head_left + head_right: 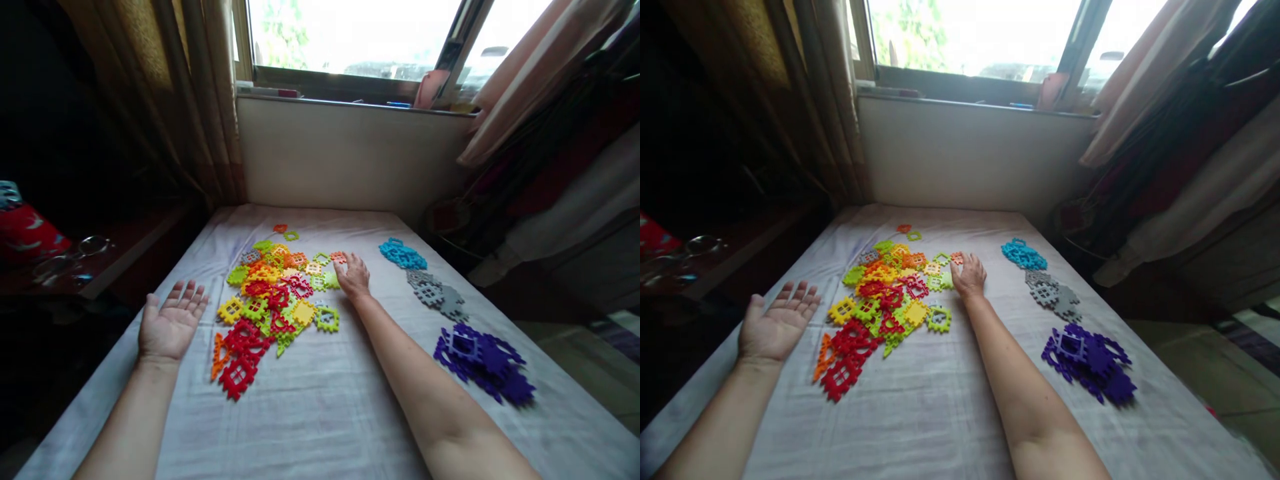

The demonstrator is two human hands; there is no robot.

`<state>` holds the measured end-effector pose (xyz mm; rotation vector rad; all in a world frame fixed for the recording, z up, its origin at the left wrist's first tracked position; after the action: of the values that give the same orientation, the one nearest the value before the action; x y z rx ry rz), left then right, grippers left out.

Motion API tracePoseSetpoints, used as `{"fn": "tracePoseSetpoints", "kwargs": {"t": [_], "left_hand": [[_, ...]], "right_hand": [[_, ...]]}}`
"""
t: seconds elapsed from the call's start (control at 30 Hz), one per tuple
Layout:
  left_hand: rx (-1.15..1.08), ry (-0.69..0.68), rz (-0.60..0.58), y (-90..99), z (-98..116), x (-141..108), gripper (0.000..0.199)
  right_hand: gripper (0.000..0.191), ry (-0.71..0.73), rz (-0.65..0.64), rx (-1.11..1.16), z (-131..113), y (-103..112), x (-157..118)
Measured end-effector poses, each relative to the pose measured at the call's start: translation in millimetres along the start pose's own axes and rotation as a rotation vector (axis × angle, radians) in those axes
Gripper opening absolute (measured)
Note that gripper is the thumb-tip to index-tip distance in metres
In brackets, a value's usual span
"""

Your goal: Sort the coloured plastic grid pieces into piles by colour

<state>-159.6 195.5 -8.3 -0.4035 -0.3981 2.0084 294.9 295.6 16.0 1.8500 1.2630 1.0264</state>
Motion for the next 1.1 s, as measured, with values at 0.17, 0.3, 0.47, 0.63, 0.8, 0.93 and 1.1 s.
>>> {"fn": "tracePoseSetpoints", "kwargs": {"t": [0.17,0.3,0.47,0.63,0.8,0.93,1.1], "left_hand": [[-0.093,0.07,0.027,3.3,-3.7,-1.3,0.053],[-0.124,0.087,0.052,5.2,-5.4,-2.7,0.053],[-0.144,0.107,0.087,7.0,-8.2,-5.1,0.054],[-0.162,0.121,0.102,8.5,-10.9,-6.2,0.057],[-0.351,0.155,0.145,10.5,-17.3,-9.6,0.054],[-0.434,0.176,0.155,9.0,-20.1,-11.0,0.053],[-0.446,0.193,0.157,5.9,-19.4,-11.9,0.051]], "right_hand": [[0.052,-0.071,-0.182,-0.151,-6.7,-26.2,37.1],[0.044,0.145,-0.245,-0.099,-44.0,-42.0,32.6],[0.042,0.184,-0.163,-0.101,-72.3,-33.8,53.2],[0.053,0.24,-0.263,-0.11,-137.3,-70.0,101.4],[0.064,0.178,-0.489,-0.145,-177.4,-128.4,122.5],[0.057,0.239,-0.577,-0.159,-182.5,-145.4,111.9],[0.044,0.456,-0.62,-0.036,-190.6,-128.7,67.8]]}}
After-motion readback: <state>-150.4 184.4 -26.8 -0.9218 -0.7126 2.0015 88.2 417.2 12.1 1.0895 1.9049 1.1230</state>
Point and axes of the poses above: each hand's wrist, its own x-axis towards the middle knuckle, its own y-axis out of the back of the hand, z = x × y, the point moved 10 cm from there along x, towards the middle knuckle, and after that the axes turned 3 degrees about -z, right-handed, at the moved point
